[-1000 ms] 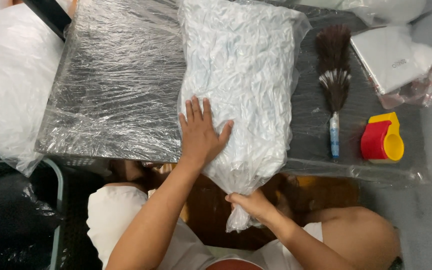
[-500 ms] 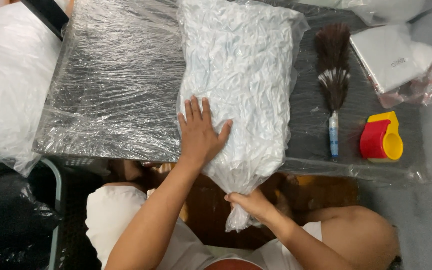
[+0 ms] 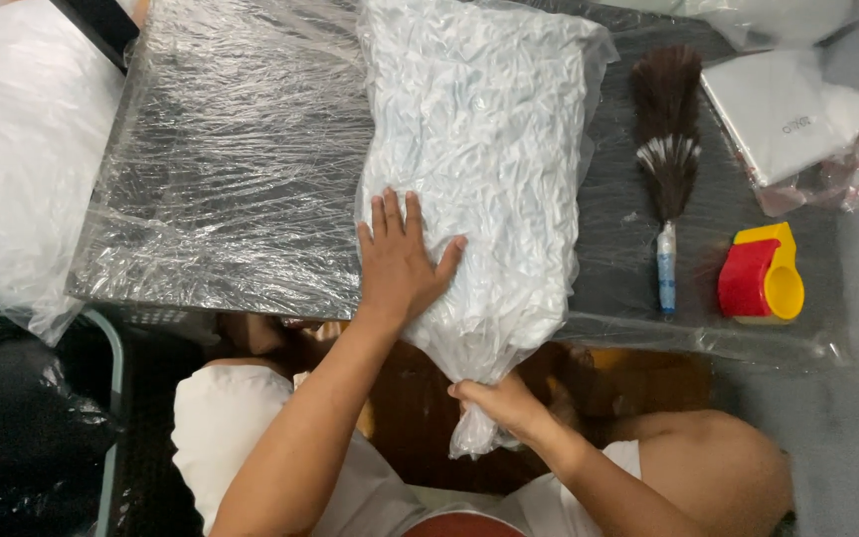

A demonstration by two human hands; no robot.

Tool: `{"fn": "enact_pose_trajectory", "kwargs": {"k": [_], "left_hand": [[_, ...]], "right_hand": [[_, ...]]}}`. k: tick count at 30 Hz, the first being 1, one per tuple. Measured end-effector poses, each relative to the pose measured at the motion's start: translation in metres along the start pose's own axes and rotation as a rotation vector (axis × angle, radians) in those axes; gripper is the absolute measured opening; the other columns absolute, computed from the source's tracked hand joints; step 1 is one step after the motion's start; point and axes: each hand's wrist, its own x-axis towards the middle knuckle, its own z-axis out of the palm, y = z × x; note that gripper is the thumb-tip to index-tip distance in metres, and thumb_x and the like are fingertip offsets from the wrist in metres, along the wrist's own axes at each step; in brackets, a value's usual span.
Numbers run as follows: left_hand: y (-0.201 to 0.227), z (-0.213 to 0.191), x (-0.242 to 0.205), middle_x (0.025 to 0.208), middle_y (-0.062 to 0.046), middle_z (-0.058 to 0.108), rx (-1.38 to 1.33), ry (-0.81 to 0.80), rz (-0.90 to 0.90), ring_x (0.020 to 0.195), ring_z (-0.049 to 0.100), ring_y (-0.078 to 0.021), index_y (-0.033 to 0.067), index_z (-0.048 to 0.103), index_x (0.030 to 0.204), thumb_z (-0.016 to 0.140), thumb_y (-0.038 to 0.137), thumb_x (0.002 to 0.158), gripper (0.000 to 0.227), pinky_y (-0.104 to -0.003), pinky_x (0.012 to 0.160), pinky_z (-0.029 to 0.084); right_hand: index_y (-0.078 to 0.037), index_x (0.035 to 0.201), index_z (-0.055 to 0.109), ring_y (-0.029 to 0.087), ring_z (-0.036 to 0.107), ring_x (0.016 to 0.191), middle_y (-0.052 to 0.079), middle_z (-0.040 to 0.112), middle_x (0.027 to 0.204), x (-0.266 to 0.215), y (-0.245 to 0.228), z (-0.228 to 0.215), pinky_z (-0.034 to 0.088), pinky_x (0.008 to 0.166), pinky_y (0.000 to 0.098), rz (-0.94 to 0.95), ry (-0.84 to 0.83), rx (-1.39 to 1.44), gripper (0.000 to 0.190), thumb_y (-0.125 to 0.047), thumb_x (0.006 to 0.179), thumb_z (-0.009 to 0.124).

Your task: Vacuuming air out of a plastic bag containing a pillow and sealing it with tape to compress it.

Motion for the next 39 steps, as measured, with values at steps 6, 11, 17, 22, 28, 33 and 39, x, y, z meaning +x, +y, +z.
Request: {"fn": "enact_pose_trajectory", "kwargs": {"k": [6, 11, 17, 22, 28, 33, 39], "left_hand": [[-0.017, -0.037, 0.022, 0.125, -0.023, 0.055, -0.289, 0.225, -0.289, 0.119, 0.052, -0.0363, -0.0063, 0.054, 0.130, 0.049, 0.039, 0.103, 0.053, -0.053, 0.101, 0.042], [-0.063, -0.005, 0.040, 0.107, -0.018, 0.071, -0.599, 0.179, -0.540, 0.093, 0.071, -0.0272, -0.0041, 0.061, 0.125, 0.044, 0.042, 0.103, 0.053, -0.037, 0.081, 0.057], [-0.071, 0.012, 0.047, 0.070, -0.004, 0.066, -0.746, 0.174, -0.666, 0.057, 0.059, -0.0148, 0.0055, 0.068, 0.090, 0.054, 0.038, 0.101, 0.037, -0.031, 0.058, 0.051], [-0.059, 0.018, 0.048, 0.081, -0.001, 0.056, -0.928, 0.335, -0.772, 0.060, 0.052, -0.0106, 0.0080, 0.055, 0.099, 0.057, 0.025, 0.102, 0.017, -0.028, 0.055, 0.049], [-0.049, 0.022, 0.057, 0.106, -0.010, 0.064, -0.967, 0.423, -0.857, 0.086, 0.062, -0.0191, 0.0063, 0.051, 0.108, 0.041, 0.024, 0.103, 0.021, -0.036, 0.079, 0.053], [-0.073, 0.014, 0.093, 0.077, -0.002, 0.060, -0.678, 0.390, -0.637, 0.064, 0.058, -0.0165, 0.0085, 0.056, 0.093, 0.053, 0.039, 0.098, 0.031, -0.034, 0.061, 0.050], [-0.091, 0.011, 0.134, 0.074, -0.003, 0.070, -0.516, -0.064, -0.641, 0.068, 0.065, -0.0206, 0.0111, 0.075, 0.081, 0.050, 0.064, 0.095, 0.060, -0.035, 0.072, 0.053]], "right_hand": [[0.006, 0.091, 0.070, 0.022, 0.059, 0.059, 0.014, 0.064, 0.069, 0.001, 0.001, -0.002, 0.049, 0.057, 0.0327, -0.006, -0.005, 0.040, 0.015, -0.004, 0.081, 0.068], [0.007, 0.096, 0.069, 0.023, 0.058, 0.062, 0.016, 0.064, 0.072, 0.001, 0.004, -0.005, 0.048, 0.059, 0.0331, -0.003, -0.006, 0.069, 0.018, -0.003, 0.081, 0.068], [0.009, 0.095, 0.069, 0.024, 0.059, 0.059, 0.017, 0.064, 0.069, -0.002, 0.006, -0.008, 0.049, 0.057, 0.0338, 0.007, 0.012, 0.099, 0.019, -0.002, 0.080, 0.068], [0.009, 0.087, 0.070, 0.025, 0.060, 0.057, 0.016, 0.064, 0.066, 0.001, 0.015, -0.014, 0.049, 0.056, 0.0336, -0.041, 0.010, 0.097, 0.014, -0.003, 0.080, 0.070], [0.011, 0.098, 0.068, 0.026, 0.059, 0.057, 0.017, 0.062, 0.068, 0.000, 0.016, -0.015, 0.050, 0.056, 0.0354, 0.021, 0.022, 0.160, 0.020, -0.001, 0.082, 0.068], [0.010, 0.098, 0.069, 0.024, 0.057, 0.056, 0.016, 0.061, 0.066, 0.004, 0.020, -0.016, 0.049, 0.055, 0.0342, -0.006, 0.013, 0.163, 0.020, 0.001, 0.081, 0.069], [0.009, 0.095, 0.070, 0.025, 0.058, 0.058, 0.016, 0.062, 0.066, 0.003, 0.018, -0.016, 0.051, 0.059, 0.0362, 0.020, 0.016, 0.152, 0.018, 0.000, 0.080, 0.070]]}}
